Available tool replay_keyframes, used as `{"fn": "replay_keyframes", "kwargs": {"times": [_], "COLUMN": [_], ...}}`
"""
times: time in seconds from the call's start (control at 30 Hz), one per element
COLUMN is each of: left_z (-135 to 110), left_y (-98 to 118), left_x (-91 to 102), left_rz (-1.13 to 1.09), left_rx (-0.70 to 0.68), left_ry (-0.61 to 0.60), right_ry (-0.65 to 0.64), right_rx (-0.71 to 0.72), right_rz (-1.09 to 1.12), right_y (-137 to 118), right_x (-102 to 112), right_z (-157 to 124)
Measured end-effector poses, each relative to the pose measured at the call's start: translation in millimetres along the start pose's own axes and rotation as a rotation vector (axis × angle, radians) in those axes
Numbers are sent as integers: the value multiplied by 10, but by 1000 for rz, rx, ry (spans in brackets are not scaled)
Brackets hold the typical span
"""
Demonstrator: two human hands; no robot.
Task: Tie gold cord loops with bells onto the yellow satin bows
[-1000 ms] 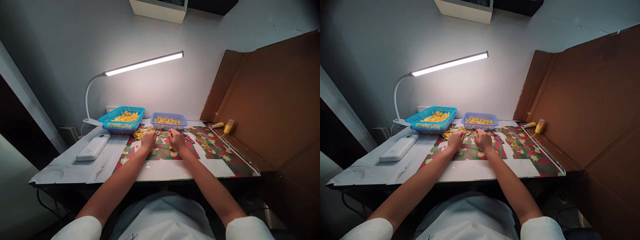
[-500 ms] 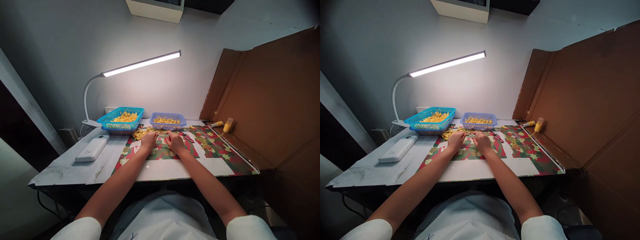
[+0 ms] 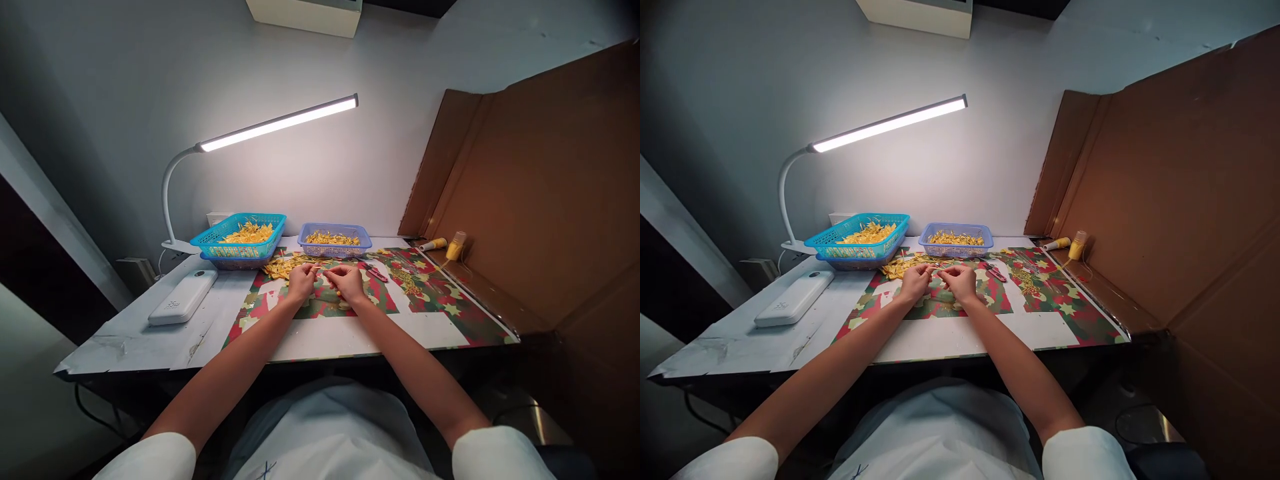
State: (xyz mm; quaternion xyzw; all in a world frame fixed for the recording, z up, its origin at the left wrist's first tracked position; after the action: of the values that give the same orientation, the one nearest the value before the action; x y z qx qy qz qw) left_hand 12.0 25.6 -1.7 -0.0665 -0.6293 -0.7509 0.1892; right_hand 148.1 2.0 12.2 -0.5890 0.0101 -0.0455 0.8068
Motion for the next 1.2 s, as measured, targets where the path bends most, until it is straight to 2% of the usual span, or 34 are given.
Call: {"fn": "replay_keyframes", "kwargs": {"times": [0.17,0.33,0.5,0.7,0.97,1.2], "left_z": [-37,-85,-123,-139,-144,-166], "left_y": [9,66,107,112,125,141], "left_x": [-48,-64,-68,-61,-72,-53], "left_rz": [-105,-219,-313,-294,-291,-287], "left_rx": [-33,-18,-21,-57,-83,-74], "left_ry": [9,0,-24,2,-5,25], "right_ry": [25,55,110,33,16,79], "right_rx": [-125,-119,-70,-90,-13,7], "right_rz": [258,377,291,192,275,186], "right_y": [46,76,67,-3,-4,2], "right_x": [-44,-20,48,88,42,74], "right_z": [7,42,51,14,29,21]}}
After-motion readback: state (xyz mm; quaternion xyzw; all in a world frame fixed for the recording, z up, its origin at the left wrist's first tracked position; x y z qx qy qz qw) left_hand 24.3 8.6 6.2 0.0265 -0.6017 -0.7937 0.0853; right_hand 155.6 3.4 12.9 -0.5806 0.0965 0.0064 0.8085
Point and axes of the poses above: each hand's wrist, its own z-axis towards the middle knuckle, its own x-axis out of the back of the hand, y = z × x, the point moved 2 cm from there along z, towards the middle knuckle, and after that the axes turned 6 degrees about x, right-handed, at the moved point
